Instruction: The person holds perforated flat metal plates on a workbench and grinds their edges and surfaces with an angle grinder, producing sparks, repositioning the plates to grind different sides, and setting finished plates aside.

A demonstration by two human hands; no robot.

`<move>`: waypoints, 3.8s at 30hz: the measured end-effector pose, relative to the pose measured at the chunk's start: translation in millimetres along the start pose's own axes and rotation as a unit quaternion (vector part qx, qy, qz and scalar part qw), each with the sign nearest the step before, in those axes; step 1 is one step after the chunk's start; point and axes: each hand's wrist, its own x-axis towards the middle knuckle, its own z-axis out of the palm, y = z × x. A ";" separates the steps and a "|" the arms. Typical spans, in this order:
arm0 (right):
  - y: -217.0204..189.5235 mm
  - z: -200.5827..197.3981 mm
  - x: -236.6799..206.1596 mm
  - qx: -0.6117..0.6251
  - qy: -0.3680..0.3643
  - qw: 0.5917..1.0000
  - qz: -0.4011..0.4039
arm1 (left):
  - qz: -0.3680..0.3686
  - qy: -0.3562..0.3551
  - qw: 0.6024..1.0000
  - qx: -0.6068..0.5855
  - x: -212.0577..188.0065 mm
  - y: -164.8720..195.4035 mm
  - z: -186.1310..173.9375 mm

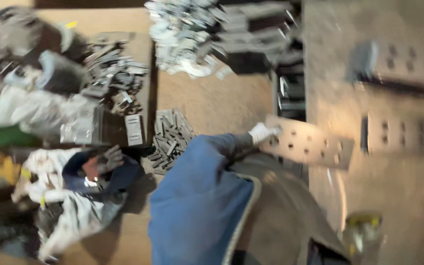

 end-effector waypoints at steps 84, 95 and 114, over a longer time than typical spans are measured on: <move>4.3 -60.6 28.6 0.084 0.214 0.960 -0.159 | 0.132 -0.680 0.722 0.001 32.7 54.5 254.0; 57.9 -68.9 -0.6 -0.273 0.174 0.893 -0.313 | 0.195 -0.652 0.717 -0.149 11.5 24.7 260.1; 71.5 -88.2 -36.7 -0.147 0.077 0.967 -0.195 | 0.216 -0.610 0.753 -0.119 -21.9 12.5 252.3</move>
